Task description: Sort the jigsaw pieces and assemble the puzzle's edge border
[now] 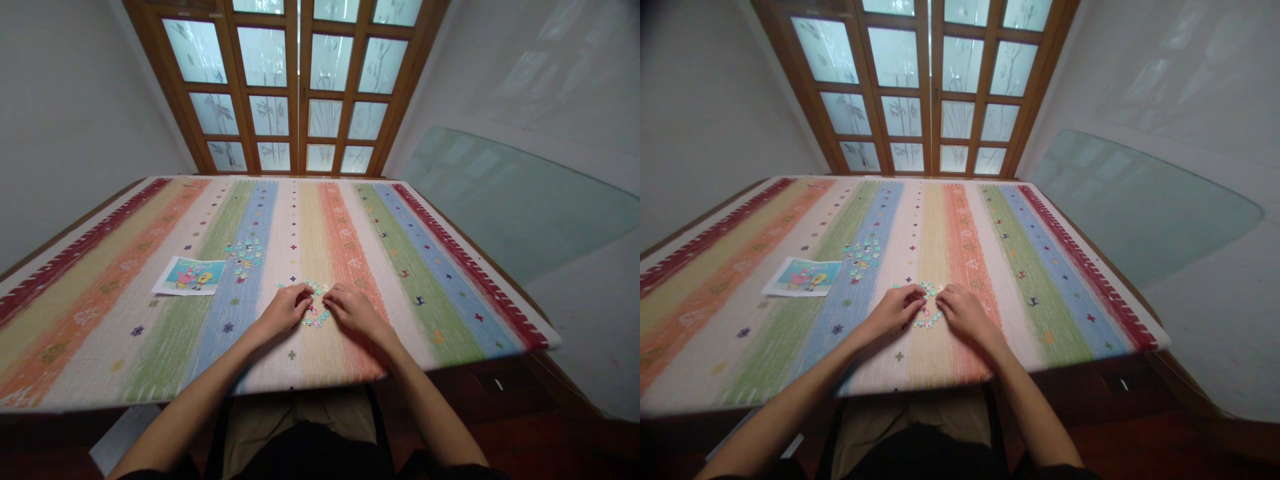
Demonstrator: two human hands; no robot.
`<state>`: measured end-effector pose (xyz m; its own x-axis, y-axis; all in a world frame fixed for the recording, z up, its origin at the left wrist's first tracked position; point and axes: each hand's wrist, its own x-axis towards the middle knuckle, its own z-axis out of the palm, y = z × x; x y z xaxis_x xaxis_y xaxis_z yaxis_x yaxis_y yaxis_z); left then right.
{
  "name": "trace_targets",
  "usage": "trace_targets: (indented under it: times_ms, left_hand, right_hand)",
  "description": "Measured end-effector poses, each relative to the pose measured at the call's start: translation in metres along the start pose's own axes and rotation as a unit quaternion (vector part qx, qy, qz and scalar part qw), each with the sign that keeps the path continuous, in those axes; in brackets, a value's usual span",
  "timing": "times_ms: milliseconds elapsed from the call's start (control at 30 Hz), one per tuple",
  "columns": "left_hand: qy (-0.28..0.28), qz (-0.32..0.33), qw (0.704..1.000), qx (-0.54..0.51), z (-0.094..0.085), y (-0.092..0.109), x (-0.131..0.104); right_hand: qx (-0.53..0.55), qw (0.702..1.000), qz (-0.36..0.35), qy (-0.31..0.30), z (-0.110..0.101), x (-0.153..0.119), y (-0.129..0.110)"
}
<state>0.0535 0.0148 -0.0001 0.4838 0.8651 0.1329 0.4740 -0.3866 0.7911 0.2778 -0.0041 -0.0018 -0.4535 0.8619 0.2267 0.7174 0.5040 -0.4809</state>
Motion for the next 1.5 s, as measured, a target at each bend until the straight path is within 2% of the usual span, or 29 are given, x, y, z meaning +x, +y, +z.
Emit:
trace_targets:
  times_ms: [100, 233, 500, 633, 800, 1000, 1200, 1500]
  left_hand:
    - [-0.005, 0.030, 0.998, 0.062, 0.001, -0.002, 0.001]
    - [-0.019, 0.061, 0.993, 0.096, 0.003, -0.005, 0.003]
    - [-0.006, 0.126, 0.974, 0.187, 0.007, -0.004, 0.010]
    - [-0.034, 0.160, 0.965, 0.203, 0.008, 0.001, 0.011]
    - [-0.041, 0.162, 0.970, 0.177, 0.008, 0.002, 0.007]
    - [0.016, 0.129, 0.969, 0.211, 0.004, -0.006, 0.009]
    - [-0.009, 0.159, 0.960, 0.231, 0.004, -0.005, 0.007]
    - [0.008, 0.135, 0.965, 0.226, 0.002, -0.009, 0.012]
  right_hand:
    - [-0.020, 1.000, 0.005, 0.003, -0.004, -0.001, 0.006]
    - [-0.039, 0.999, 0.020, -0.005, -0.009, -0.004, 0.012]
    - [-0.032, 0.999, 0.030, -0.005, -0.015, -0.011, 0.011]
    - [-0.043, 0.999, 0.027, -0.015, -0.017, -0.011, 0.012]
    - [-0.047, 0.998, 0.048, -0.021, -0.020, -0.012, 0.016]
    - [-0.058, 0.997, 0.053, -0.019, -0.016, -0.005, 0.012]
    - [-0.079, 0.993, 0.076, -0.034, -0.010, 0.005, 0.006]
    - [-0.077, 0.993, 0.083, -0.039, -0.009, 0.011, 0.009]
